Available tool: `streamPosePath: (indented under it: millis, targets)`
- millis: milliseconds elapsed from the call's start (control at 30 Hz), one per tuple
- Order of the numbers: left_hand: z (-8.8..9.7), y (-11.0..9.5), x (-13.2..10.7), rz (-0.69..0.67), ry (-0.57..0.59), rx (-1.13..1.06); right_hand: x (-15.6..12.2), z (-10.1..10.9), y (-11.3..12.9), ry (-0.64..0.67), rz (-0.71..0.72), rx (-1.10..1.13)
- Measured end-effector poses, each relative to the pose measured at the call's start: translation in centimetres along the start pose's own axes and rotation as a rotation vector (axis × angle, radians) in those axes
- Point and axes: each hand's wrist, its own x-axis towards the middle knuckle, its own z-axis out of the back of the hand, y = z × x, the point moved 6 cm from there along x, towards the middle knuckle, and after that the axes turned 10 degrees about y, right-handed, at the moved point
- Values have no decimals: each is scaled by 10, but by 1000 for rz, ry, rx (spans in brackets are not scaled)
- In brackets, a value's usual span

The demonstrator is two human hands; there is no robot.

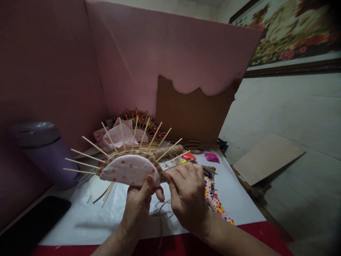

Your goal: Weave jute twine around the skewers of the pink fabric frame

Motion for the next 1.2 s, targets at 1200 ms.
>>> streamPosePath:
  millis: [1200]
  targets:
    - [10,8,7,157,-58,-174,-12,-3,5,-31,207,48]
